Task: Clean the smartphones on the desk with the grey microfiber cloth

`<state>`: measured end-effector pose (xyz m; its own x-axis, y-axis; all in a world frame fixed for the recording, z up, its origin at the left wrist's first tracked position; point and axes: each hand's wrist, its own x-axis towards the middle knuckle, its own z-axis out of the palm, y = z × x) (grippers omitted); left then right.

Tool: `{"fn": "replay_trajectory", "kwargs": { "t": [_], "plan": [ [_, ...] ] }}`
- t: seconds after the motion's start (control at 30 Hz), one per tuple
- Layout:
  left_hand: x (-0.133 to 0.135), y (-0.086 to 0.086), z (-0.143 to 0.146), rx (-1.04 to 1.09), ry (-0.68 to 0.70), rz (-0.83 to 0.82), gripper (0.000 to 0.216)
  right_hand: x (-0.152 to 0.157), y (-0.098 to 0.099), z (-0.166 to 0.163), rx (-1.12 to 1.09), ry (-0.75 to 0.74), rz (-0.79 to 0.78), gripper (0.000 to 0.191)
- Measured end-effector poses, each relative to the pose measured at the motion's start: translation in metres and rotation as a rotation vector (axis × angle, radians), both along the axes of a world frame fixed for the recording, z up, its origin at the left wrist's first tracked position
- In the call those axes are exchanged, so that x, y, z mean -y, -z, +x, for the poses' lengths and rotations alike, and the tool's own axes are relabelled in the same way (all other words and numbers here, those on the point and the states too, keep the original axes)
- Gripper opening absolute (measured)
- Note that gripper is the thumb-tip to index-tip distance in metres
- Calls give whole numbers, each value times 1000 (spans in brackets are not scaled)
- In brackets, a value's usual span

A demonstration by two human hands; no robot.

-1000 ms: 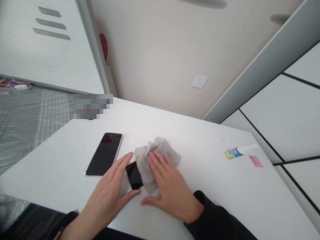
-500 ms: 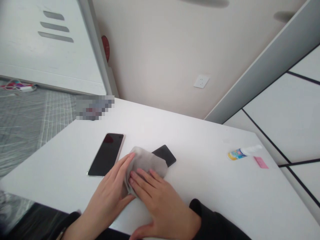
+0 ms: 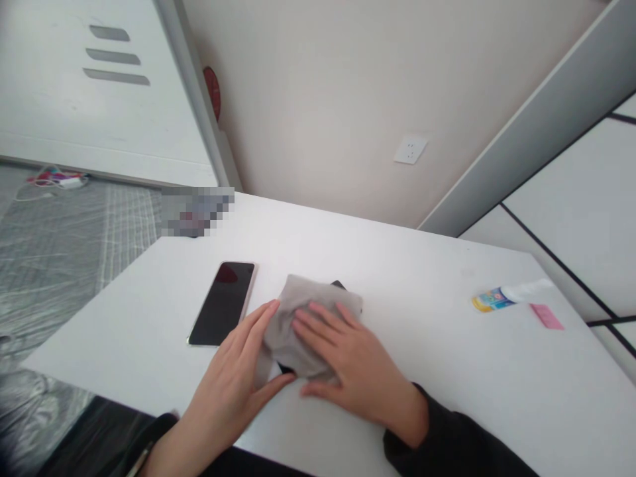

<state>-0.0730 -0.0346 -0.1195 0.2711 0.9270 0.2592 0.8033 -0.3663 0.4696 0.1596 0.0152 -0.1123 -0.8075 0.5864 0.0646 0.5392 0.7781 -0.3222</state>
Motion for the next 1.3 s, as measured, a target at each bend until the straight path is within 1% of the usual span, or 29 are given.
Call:
{"fn": "replay_trajectory", "kwargs": {
  "t": [0.07,0.1,0.17,0.2,0.23,0.27,0.33,0.37,0.4,0.43,0.5,0.53,0.57,0.63,0.67,0.7,0.73,0.8,0.83,0.87,0.93,0.97,1.0,1.03,1.1,1.13,1.17,1.27,1.3],
  "plan": [
    [0,-1,1,0,-11,-2,108,-4,1,3,-3,121,69,81],
    [0,-2,1,-2,-9,-5,108,-4,1,2,-10,118,81,85],
    [0,-3,1,-10,10,-15,107,-2,0,-1,-17,-14,34,97],
    [1,-3,0,-12,19,-18,106,-2,-1,-3,-14,-93,-5,98],
    [1,-3,0,-11,25,-20,105,-2,-2,-4,-4,-135,-35,94],
    [1,-3,0,-8,27,-21,103,-4,-3,-3,12,-126,-47,86],
    [1,-4,0,6,17,-16,100,-8,-3,1,37,21,0,70],
    [1,-4,0,11,11,-11,99,-9,-3,4,41,92,35,69],
    [1,-4,0,12,6,-8,100,-10,-3,5,36,115,58,72],
    [1,-4,-1,9,6,-8,101,-9,-2,6,29,75,55,81],
    [2,-4,-1,-2,17,-13,106,-7,-2,6,22,-106,-5,95],
    [2,-4,-1,-6,22,-17,108,-6,-2,7,26,-175,-38,96],
    [2,-4,-1,-6,24,-20,109,-7,-2,8,28,-184,-43,91],
    [1,-4,-1,3,16,-18,110,-9,-3,12,24,-46,5,78],
    [1,-3,-1,7,7,-14,110,-10,-3,14,17,26,37,75],
    [1,-3,-1,9,0,-10,110,-11,-4,15,8,56,55,77],
    [1,-3,-1,7,-2,-10,110,-11,-4,15,-1,31,54,83],
    [1,-3,-1,-5,9,-21,109,-9,-6,15,-8,-126,4,93],
    [1,-3,-1,-8,15,-24,109,-9,-7,15,-3,-190,-25,92],
    [1,-3,-2,-8,17,-26,109,-9,-8,16,1,-202,-35,86],
    [0,-3,-2,-3,13,-19,108,-10,-8,20,1,-63,11,69],
    [0,-3,-2,-1,4,-12,107,-11,-7,21,-7,21,46,64],
    [0,-3,-2,-3,-1,-8,104,-10,-7,21,-18,75,78,66],
    [0,-3,-2,-8,2,-8,101,-8,-6,21,-24,64,83,76],
    [2,-3,-2,-21,22,-12,94,-4,-4,18,-46,-144,13,95],
    [3,-3,-2,-29,29,-7,90,-2,-3,16,-18,-196,-30,98],
    [4,-4,-2,-41,29,3,87,-1,-2,15,-15,-201,-25,94],
    [4,-9,-4,-124,20,72,80,-1,-4,13,3,70,76,80],
    [2,-11,-6,-167,38,93,79,-1,-5,11,25,122,93,82]
  ]
}}
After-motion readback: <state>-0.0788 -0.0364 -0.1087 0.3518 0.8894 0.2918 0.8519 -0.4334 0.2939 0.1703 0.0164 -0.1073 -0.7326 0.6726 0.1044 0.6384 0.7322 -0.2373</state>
